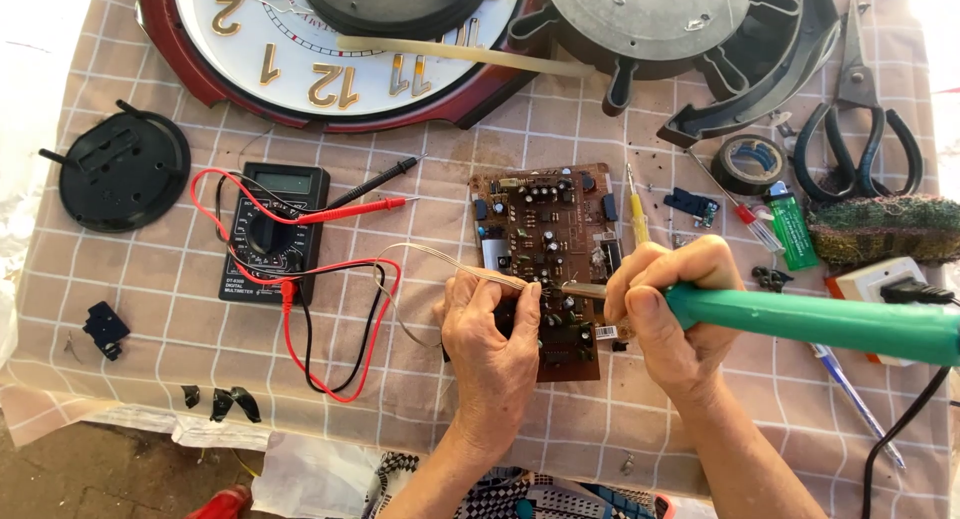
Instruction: The person strips the insulation from a white wire and solders it to a circuit board using a soldering iron and solder. They then use a multimeter to test the connection and trim the excess wire with pliers.
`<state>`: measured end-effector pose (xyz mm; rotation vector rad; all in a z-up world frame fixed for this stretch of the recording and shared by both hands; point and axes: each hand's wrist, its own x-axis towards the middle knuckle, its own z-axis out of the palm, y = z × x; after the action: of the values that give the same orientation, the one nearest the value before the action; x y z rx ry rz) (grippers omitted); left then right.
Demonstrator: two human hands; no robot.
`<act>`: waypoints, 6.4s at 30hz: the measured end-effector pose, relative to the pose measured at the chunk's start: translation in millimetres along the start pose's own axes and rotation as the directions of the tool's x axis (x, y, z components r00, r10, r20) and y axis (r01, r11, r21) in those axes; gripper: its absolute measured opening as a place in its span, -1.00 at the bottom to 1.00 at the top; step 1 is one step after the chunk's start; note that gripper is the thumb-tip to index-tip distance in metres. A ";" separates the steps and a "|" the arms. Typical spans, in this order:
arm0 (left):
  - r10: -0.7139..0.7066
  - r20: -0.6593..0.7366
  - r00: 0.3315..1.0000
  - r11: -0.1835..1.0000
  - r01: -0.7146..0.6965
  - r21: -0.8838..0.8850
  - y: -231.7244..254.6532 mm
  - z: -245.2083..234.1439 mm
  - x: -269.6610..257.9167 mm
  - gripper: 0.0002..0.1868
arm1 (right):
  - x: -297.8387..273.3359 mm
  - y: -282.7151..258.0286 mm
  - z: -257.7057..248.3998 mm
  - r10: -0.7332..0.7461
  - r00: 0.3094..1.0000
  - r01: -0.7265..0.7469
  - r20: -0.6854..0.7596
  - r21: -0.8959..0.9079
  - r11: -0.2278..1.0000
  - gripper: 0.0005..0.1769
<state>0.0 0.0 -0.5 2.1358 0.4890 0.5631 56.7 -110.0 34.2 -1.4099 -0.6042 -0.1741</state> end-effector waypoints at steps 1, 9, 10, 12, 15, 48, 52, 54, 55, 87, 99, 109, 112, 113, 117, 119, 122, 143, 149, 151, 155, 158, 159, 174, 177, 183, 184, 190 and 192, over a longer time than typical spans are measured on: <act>0.008 0.001 1.000 1.000 -0.008 -0.004 -0.5 0.2 -0.2 -0.83 | -0.3 -0.3 0.0 -0.017 1.000 0.017 0.009 -0.019 1.000 -0.79; 0.009 0.007 1.000 1.000 -0.009 -0.011 1.0 -1.6 1.5 -0.86 | -3.3 2.7 -1.7 -0.150 0.984 0.157 0.094 -0.073 0.985 -0.83; 0.011 0.001 1.000 1.000 -0.011 -0.016 0.7 -1.4 1.5 -0.87 | -3.6 2.7 -2.2 -0.124 0.989 0.129 0.079 -0.055 0.990 -0.82; 0.012 -0.002 1.000 1.000 -0.012 -0.022 0.6 -1.2 1.6 -0.88 | -3.6 3.2 -3.0 -0.096 0.993 0.099 0.064 -0.038 0.994 -0.81; 0.014 0.001 1.000 1.000 -0.014 -0.015 0.2 -1.1 1.7 -0.86 | -3.5 3.9 -3.5 -0.087 0.994 0.090 0.064 -0.038 0.995 -0.80; 0.007 0.018 1.000 1.000 -0.006 -0.011 1.0 -0.8 0.6 -0.87 | 32.3 -4.8 10.4 0.310 0.935 -0.309 -0.174 0.036 0.951 -0.82; -0.003 0.015 1.000 1.000 0.003 -0.006 2.0 -0.5 0.3 -0.89 | 29.9 1.3 7.3 0.241 0.954 -0.238 -0.178 0.037 0.971 -0.81; -0.005 0.014 1.000 1.000 0.005 -0.010 1.6 -0.3 0.2 -0.89 | 25.2 1.9 10.4 0.162 0.978 -0.166 -0.131 -0.017 0.986 -0.85; -0.002 0.010 1.000 1.000 0.002 -0.001 1.0 0.2 0.0 -0.88 | 22.9 1.7 13.5 0.111 0.994 -0.111 -0.002 0.034 0.993 -0.87; 0.034 0.004 0.999 0.999 -0.034 0.005 1.6 0.1 0.1 -0.85 | 12.1 -4.4 -4.4 0.104 0.982 -0.079 -0.156 0.156 0.985 -0.77; 0.013 0.006 1.000 1.000 -0.013 0.026 -0.1 1.5 1.5 -0.87 | 12.0 2.5 -2.0 0.146 0.980 -0.137 -0.133 0.080 0.987 -0.75; 0.003 0.011 1.000 1.000 -0.003 0.030 1.7 -0.3 1.1 -0.87 | 3.5 0.3 -1.6 0.072 0.997 -0.070 -0.036 0.052 0.996 -0.77; 0.011 0.006 1.000 1.000 -0.012 0.028 1.3 -0.1 1.7 -0.87 | 8.5 3.2 -2.1 0.077 0.995 -0.070 -0.069 0.098 0.993 -0.78; 0.011 0.009 1.000 0.999 -0.011 0.037 0.2 0.7 1.0 -0.87 | 10.2 4.9 -2.5 0.085 0.991 -0.072 -0.100 0.131 0.989 -0.81; 0.013 0.010 1.000 1.000 -0.013 0.010 1.9 -0.5 0.2 -0.87 | 11.8 2.2 -6.4 0.158 0.966 -0.131 -0.203 0.142 0.981 -0.80; 0.020 0.009 1.000 1.000 -0.020 0.019 0.7 -0.1 0.4 -0.87 | 12.2 2.0 -5.8 0.171 0.968 -0.141 -0.184 0.165 0.976 -0.79; 0.028 0.008 1.000 0.999 -0.029 0.016 1.7 -0.7 0.6 -0.87 | 10.1 5.8 -5.7 0.185 0.966 -0.150 -0.178 0.192 0.970 -0.80; 0.016 0.011 1.000 1.000 -0.016 0.006 3.7 -1.0 1.2 -0.87 | 13.3 3.4 -11.0 0.204 0.946 -0.170 -0.250 0.153 0.974 -0.78; 0.038 0.015 0.999 0.998 -0.039 0.044 0.4 0.1 1.5 -0.87 | 14.5 2.3 -3.9 0.222 0.963 -0.203 -0.155 0.126 0.971 -0.78; 0.025 0.015 1.000 0.999 -0.026 0.037 0.5 0.2 1.2 -0.88 | 15.2 2.7 -2.1 0.216 0.963 -0.199 -0.162 0.115 0.973 -0.78; 0.012 0.005 1.000 0.999 -0.012 0.034 0.5 0.8 1.2 -0.88 | 15.9 1.8 0.1 0.168 0.973 -0.163 -0.156 0.043 0.986 -0.77; 0.012 0.014 1.000 1.000 -0.012 0.025 2.6 -1.3 2.5 -0.87 | 12.9 0.1 5.3 0.097 0.983 -0.102 -0.154 -0.025 0.994 -0.77; 0.010 0.014 1.000 1.000 -0.011 0.027 1.9 -1.0 1.8 -0.87 | 13.0 -0.6 6.8 0.100 0.983 -0.104 -0.154 -0.023 0.994 -0.77; -0.015 -0.028 0.999 0.990 0.011 -0.139 5.3 -3.0 1.8 -0.83 | 10.9 8.1 11.3 -0.013 0.953 -0.046 -0.303 -0.186 0.981 -0.83; -0.013 -0.030 0.999 0.993 0.009 -0.119 5.5 -3.0 2.3 -0.83 | 15.7 -0.4 15.8 -0.035 0.971 -0.026 -0.235 -0.249 0.968 -0.83; -0.010 -0.016 1.000 0.991 0.008 -0.132 4.4 -1.7 1.4 -0.82 | 9.9 -4.8 17.4 -0.060 0.996 0.041 -0.060 -0.283 0.958 -0.86; 0.015 -0.009 1.000 0.997 -0.016 -0.072 5.9 -2.2 1.6 -0.82 | 9.2 -7.3 14.8 -0.032 0.997 0.050 0.074 -0.255 0.966 -0.86; 0.009 0.021 1.000 1.000 -0.009 0.002 7.1 -2.2 0.7 -0.81 | 22.9 -0.7 3.9 0.058 0.998 -0.063 -0.036 -0.171 0.983 -0.87; -0.004 0.030 1.000 1.000 0.004 0.003 7.0 -2.0 1.0 -0.82 | 24.2 0.6 2.3 0.127 0.987 -0.133 -0.100 -0.061 0.989 -0.85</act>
<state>0.7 -2.2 6.5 2.1428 0.4777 0.5279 76.6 -101.9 45.7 -1.4930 -0.4291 -0.1585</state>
